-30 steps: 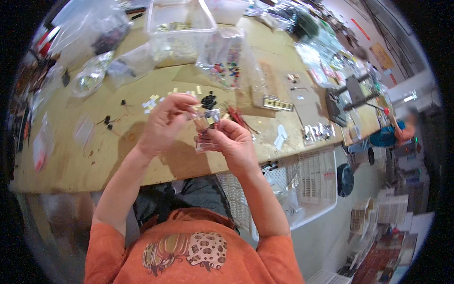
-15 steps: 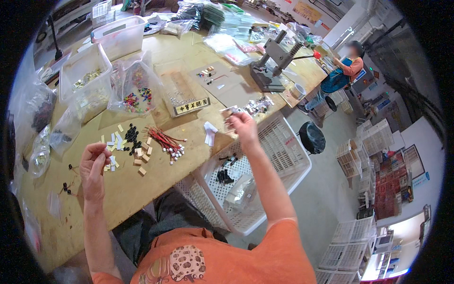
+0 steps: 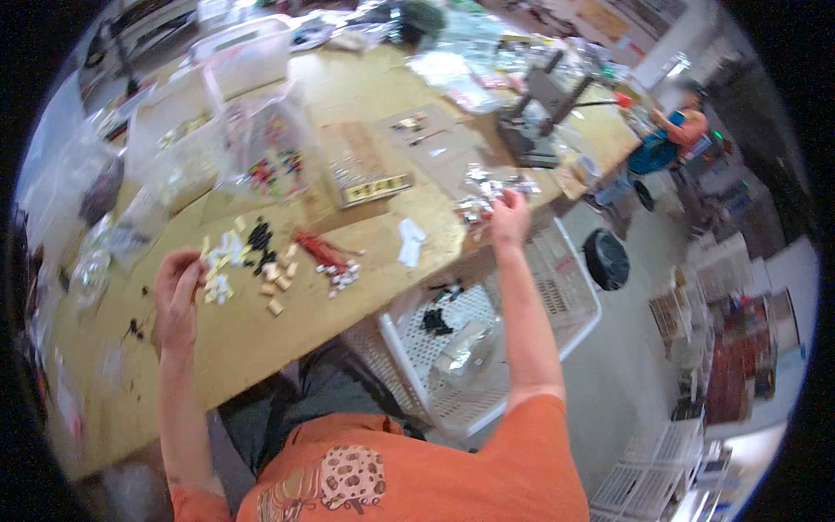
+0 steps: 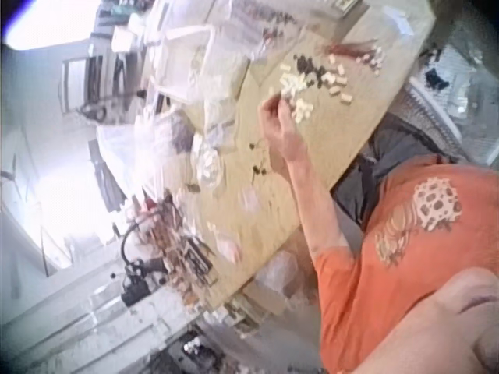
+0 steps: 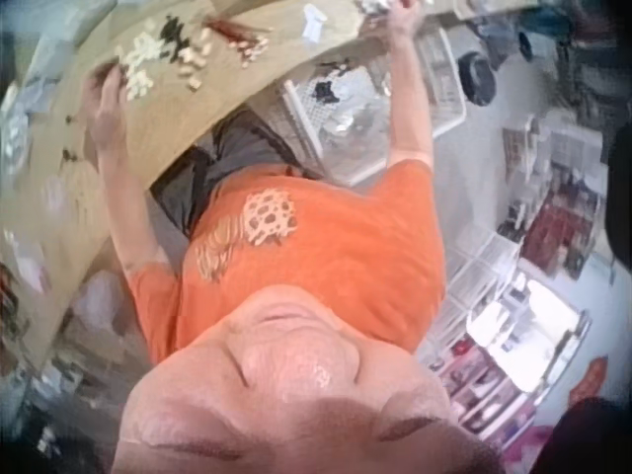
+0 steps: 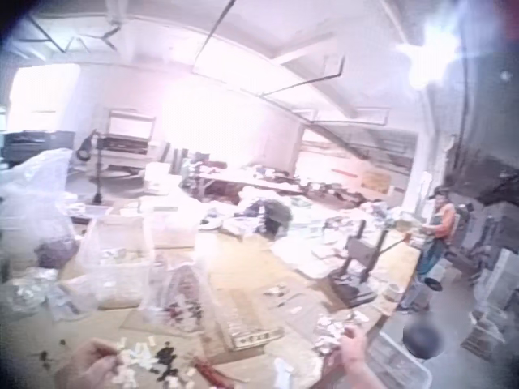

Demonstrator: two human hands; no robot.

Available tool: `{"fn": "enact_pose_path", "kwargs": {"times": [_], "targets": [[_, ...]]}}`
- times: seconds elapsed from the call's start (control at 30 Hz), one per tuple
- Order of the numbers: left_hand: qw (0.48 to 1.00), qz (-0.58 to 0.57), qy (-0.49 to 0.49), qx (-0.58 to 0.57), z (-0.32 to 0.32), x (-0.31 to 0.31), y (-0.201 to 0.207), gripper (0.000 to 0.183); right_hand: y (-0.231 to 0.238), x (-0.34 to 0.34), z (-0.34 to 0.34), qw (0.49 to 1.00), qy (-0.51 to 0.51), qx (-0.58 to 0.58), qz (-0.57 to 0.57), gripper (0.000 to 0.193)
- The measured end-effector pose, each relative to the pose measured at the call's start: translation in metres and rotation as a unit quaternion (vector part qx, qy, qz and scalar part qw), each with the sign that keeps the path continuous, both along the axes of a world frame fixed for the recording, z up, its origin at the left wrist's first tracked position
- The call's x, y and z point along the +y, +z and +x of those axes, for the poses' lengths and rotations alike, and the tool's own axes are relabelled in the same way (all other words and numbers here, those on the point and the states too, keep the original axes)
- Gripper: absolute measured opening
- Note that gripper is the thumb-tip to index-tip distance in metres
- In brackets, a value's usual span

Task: The person assembles small electronic components by hand, placing them into clear plastic bags. They handle various items including black cylindrical parts with wires, small white rectangular pieces, and red wires. The person uses scissors to trim a component near the end of the clip.

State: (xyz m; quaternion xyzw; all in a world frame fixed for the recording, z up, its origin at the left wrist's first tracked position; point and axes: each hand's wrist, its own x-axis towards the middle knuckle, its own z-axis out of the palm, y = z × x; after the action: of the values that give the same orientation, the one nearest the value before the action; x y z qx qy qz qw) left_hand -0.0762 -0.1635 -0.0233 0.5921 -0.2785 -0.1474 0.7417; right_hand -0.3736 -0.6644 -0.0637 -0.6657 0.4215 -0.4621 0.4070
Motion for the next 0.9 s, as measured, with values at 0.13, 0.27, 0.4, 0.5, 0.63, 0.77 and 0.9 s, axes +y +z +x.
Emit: {"fn": "enact_pose_path", "kwargs": {"times": [0.13,0.27,0.4,0.5,0.63,0.77,0.9], "targets": [[0.989,0.01,0.15,0.006,0.001,0.003,0.027,0.015,0.01,0.073,-0.017,0.997,0.028,0.059,-0.027,0.027],[0.987,-0.053,0.145,-0.047,-0.01,0.042,0.026,0.013,-0.014,0.096,-0.035,0.997,0.072,0.039,0.008,0.026],[0.954,0.138,0.113,-0.24,-0.043,0.088,-0.006,0.005,-0.002,0.134,-0.027,0.99,0.14,-0.03,0.01,0.022],[0.909,0.246,0.236,-0.24,-0.045,0.137,-0.007,0.006,0.018,0.166,0.002,0.981,0.193,-0.025,-0.024,0.022],[0.837,0.337,0.386,-0.194,0.004,0.201,0.001,0.013,0.03,0.196,0.032,0.959,0.278,-0.03,-0.048,0.021],[0.734,0.459,0.42,-0.273,0.044,0.248,-0.018,0.019,0.047,0.25,0.065,0.933,0.353,-0.011,-0.071,0.017],[0.824,0.435,0.344,-0.112,0.052,0.264,-0.021,0.023,0.054,0.297,0.079,0.903,0.427,-0.025,-0.042,0.014]]}}
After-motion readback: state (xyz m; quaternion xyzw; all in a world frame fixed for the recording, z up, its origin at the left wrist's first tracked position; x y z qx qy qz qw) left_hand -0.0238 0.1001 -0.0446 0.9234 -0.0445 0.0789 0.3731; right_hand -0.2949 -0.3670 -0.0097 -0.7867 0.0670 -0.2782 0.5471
